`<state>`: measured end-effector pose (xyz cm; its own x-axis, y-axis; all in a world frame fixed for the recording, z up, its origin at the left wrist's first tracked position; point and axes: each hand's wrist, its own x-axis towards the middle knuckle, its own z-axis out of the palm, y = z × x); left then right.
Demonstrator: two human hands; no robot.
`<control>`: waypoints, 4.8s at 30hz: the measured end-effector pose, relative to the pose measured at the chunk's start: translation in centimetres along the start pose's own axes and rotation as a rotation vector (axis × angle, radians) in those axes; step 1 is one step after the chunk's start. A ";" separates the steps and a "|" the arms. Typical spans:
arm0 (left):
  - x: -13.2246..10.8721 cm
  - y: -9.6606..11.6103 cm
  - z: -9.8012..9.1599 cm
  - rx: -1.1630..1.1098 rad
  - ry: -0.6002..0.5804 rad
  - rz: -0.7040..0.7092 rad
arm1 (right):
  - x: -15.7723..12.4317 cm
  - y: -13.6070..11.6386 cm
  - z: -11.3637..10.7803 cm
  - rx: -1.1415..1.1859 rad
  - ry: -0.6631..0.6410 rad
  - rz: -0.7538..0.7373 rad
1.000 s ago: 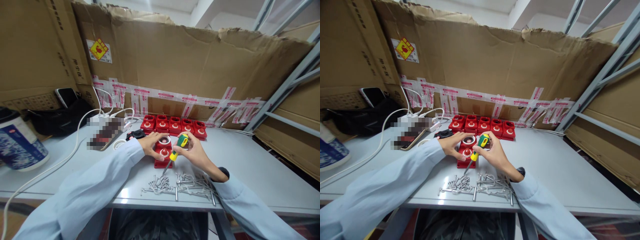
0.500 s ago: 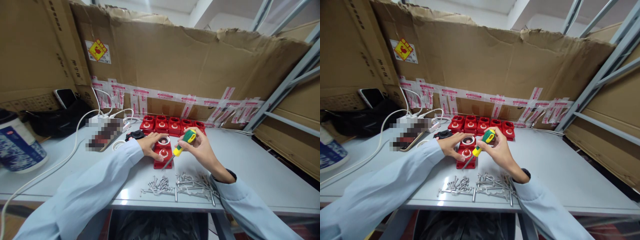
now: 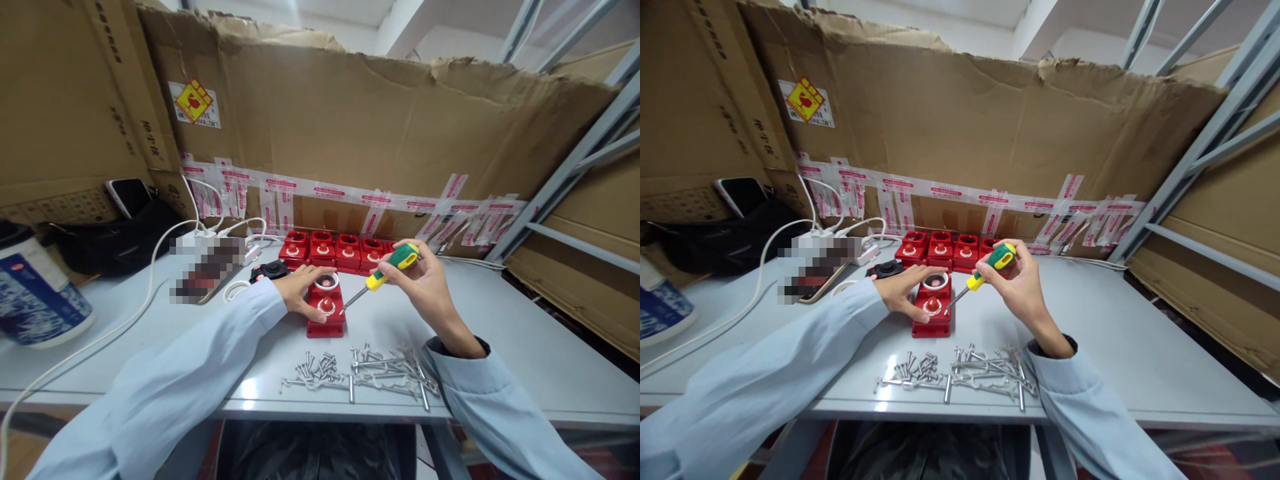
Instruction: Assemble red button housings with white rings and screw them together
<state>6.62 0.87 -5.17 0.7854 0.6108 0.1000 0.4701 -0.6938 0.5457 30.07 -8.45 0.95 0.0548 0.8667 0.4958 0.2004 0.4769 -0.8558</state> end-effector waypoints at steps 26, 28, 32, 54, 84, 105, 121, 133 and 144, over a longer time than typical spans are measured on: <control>0.0 -0.4 0.5 0.025 0.074 0.015 | -0.2 0.5 0.3 -0.069 -0.044 -0.041; 0.0 -0.4 0.6 0.021 0.074 0.009 | -0.3 0.4 0.4 -0.068 -0.049 -0.051; -0.1 -0.3 0.6 0.015 0.066 -0.012 | -0.3 0.4 0.7 -0.075 -0.052 -0.070; 0.3 -0.5 0.2 0.031 0.047 0.065 | 0.3 -3.5 3.1 -0.442 -0.416 -0.233; 0.3 8.9 -1.0 -0.171 0.557 0.207 | 0.6 -2.3 4.6 -0.870 -0.013 -0.325; 0.4 8.9 0.0 -0.409 0.529 0.130 | 0.6 -3.4 2.8 -0.454 -0.307 -0.398; 0.0 9.0 0.4 -0.361 0.611 0.126 | 0.7 -4.0 2.1 -0.538 -0.359 -0.396; 0.1 9.0 0.7 -0.322 0.676 0.129 | 0.5 -3.9 2.3 -0.652 -0.222 -0.348; -0.1 9.6 0.8 -0.273 0.727 0.138 | 0.4 -3.3 3.0 -0.628 -0.129 -0.381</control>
<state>11.38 -6.12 -0.65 0.3243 0.6879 0.6493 0.1984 -0.7206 0.6644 26.50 -9.28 3.51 -0.2375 0.6866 0.6872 0.7057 0.6081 -0.3636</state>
